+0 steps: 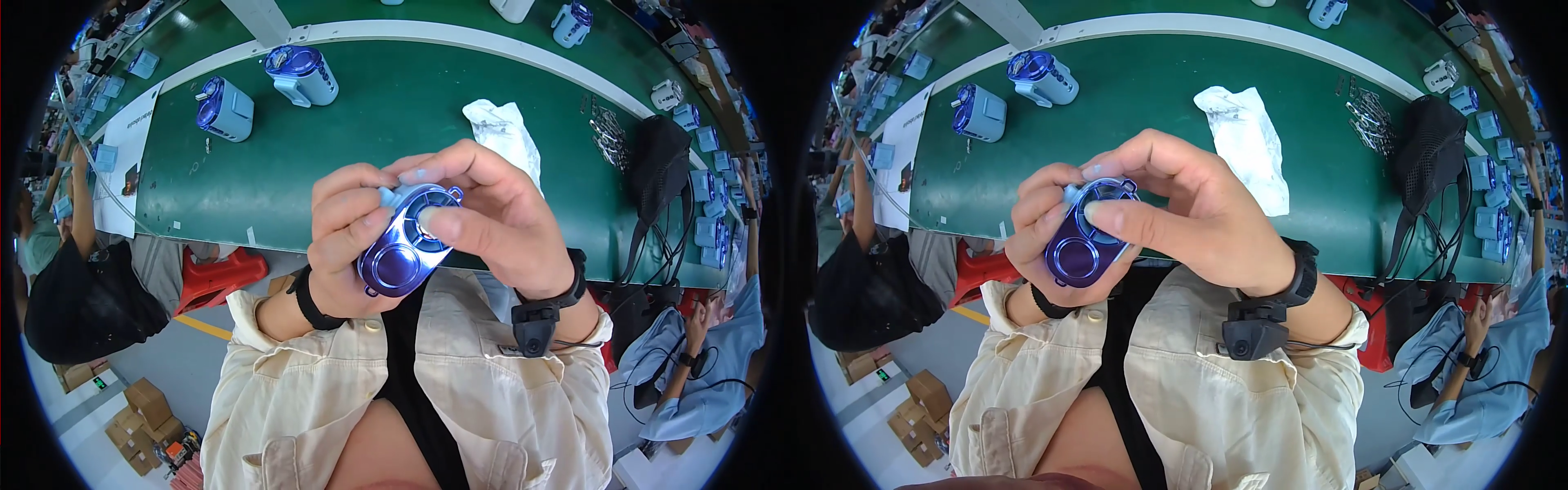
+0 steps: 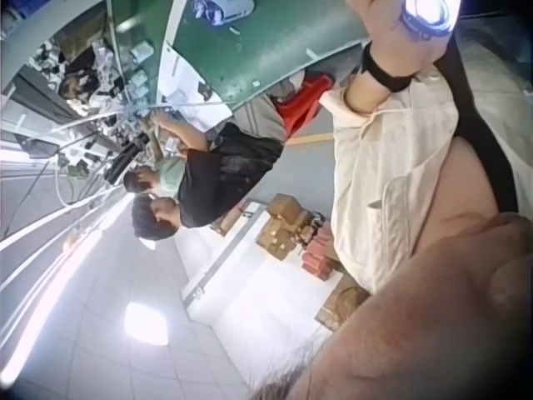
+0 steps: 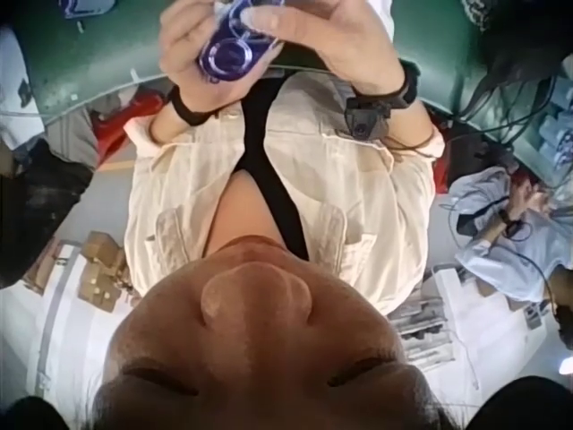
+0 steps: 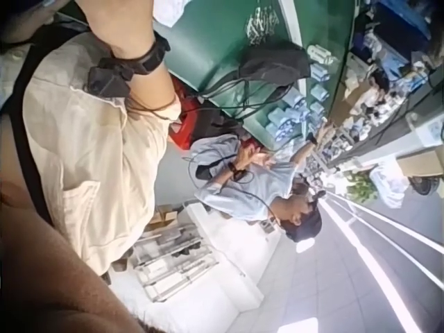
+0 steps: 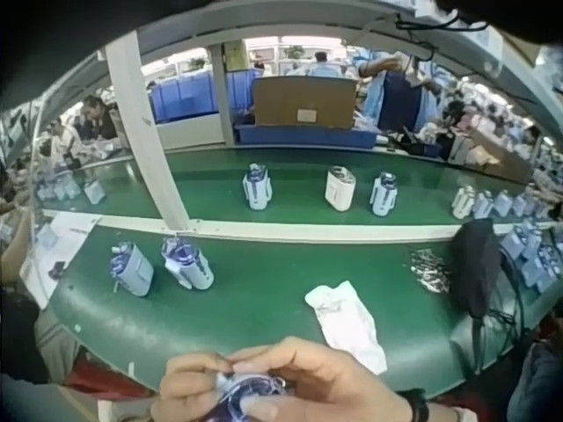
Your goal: The person picks up blue and white devices from a conveyor belt, peels a small white sticker from the top surface of each by hand, and places them back on the belt.
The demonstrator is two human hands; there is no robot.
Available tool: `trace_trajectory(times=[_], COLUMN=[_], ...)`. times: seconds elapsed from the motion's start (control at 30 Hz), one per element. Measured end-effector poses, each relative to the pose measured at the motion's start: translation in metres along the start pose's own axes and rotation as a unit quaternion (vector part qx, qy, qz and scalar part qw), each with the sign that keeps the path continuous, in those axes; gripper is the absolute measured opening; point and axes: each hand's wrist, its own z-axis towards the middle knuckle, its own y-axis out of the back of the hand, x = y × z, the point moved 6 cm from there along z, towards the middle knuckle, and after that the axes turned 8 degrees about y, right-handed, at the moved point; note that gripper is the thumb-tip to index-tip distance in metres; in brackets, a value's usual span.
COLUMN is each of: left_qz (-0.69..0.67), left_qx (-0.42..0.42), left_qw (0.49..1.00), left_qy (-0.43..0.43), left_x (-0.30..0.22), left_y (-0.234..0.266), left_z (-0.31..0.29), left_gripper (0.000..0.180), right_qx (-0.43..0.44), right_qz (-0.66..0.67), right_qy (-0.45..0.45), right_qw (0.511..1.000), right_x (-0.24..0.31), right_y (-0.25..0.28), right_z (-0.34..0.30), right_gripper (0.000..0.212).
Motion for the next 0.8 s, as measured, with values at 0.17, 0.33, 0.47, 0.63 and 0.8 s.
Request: trace_trajectory(times=[0.17, 0.33, 0.47, 0.63, 0.8], left_qz=[-0.019, 0.027, -0.011, -0.021, -0.024], left_qx=[0.042, 0.025, -0.015, 0.007, 0.005], left_qw=[0.999, 0.989, 0.992, 0.993, 0.986], left_qy=[0.021, 0.143, 0.127, 0.114, 0.164], left_x=[0.011, 0.044, 0.040, 0.037, 0.053], left_y=[-0.004, -0.010, 0.002, 0.000, 0.005], left_z=[-0.004, 0.009, 0.018, 0.018, 0.009], left_gripper=[0.085, 0.087, 0.092, 0.091, 0.083], right_qx=[0.009, -0.012, -0.118, -0.199, -0.198], right_qz=[-0.015, -0.026, -0.300, -0.585, -0.829], right_qy=[-0.021, -0.135, -0.012, 0.108, 0.106], right_qw=[1.000, 0.990, 0.946, 0.779, 0.513], right_x=[-0.003, 0.001, 0.046, 0.074, 0.090], right_y=[0.009, 0.043, 0.121, 0.221, 0.182], right_z=[0.006, 0.053, 0.141, 0.213, 0.210], right_gripper=[0.028, 0.026, 0.023, 0.023, 0.025])
